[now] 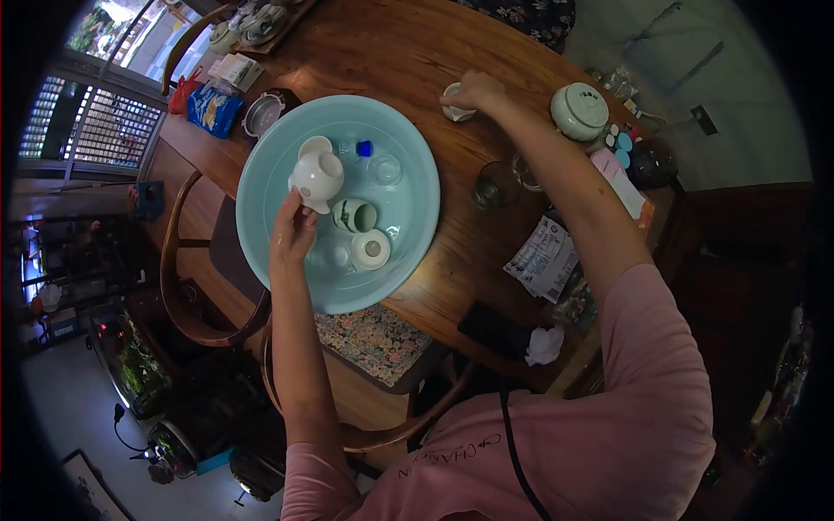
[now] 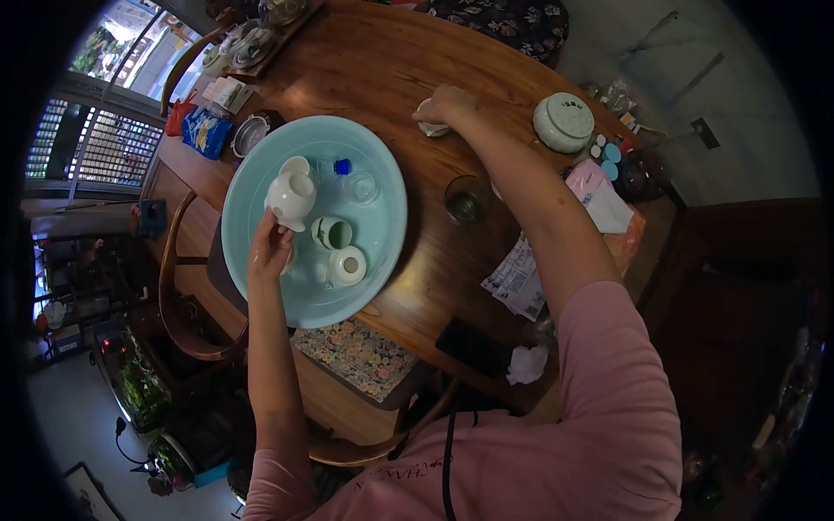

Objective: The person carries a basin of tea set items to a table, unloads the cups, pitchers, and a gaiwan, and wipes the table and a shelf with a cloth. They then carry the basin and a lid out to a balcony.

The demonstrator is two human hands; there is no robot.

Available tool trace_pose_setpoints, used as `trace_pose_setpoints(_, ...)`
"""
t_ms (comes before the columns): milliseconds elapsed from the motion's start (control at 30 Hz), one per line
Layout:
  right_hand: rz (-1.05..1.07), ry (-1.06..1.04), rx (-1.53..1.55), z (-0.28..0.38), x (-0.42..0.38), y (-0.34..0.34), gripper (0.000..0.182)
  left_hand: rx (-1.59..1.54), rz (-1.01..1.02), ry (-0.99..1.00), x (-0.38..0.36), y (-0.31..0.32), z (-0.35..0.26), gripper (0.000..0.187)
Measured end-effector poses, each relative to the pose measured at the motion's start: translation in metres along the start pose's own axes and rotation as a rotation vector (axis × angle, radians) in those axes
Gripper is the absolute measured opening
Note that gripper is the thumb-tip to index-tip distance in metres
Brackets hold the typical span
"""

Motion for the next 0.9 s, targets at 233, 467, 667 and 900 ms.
trace_pose_setpoints(233,0.012,-0.009,-0.061,0.010,0.001,0.009,0.070,-0.622,0.077,0.197,-0.010,0.001,-0.005,0.015)
trace_pose_setpoints(467,0.118,-0.037,-0.126,0.012,0.002,0.009,0.070,-0.137,0.044,0.217,0.032,0.083,-0.079,0.015)
trace_pose_setpoints(667,0.220,-0.050,0.157,0.000,0.004,0.011,0.049,1.323,-0.263,0.562,0.104,0.215,-0.135,0.028)
trace_pose_setpoints(900,0.162,-0.079,0.225,-0.009,0.013,0.009,0.016,1.832,-0.322,0.609,0.180,0.256,-0.069,0.025)
Point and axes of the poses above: each hand's wrist, its own x-axis towards the middle knuckle, its own y-axis out of the palm, z = x × y, the point moved 10 cm from there along x, towards the middle knuckle, and after that the axes turned 12 degrees about x, right-handed, at the moved point
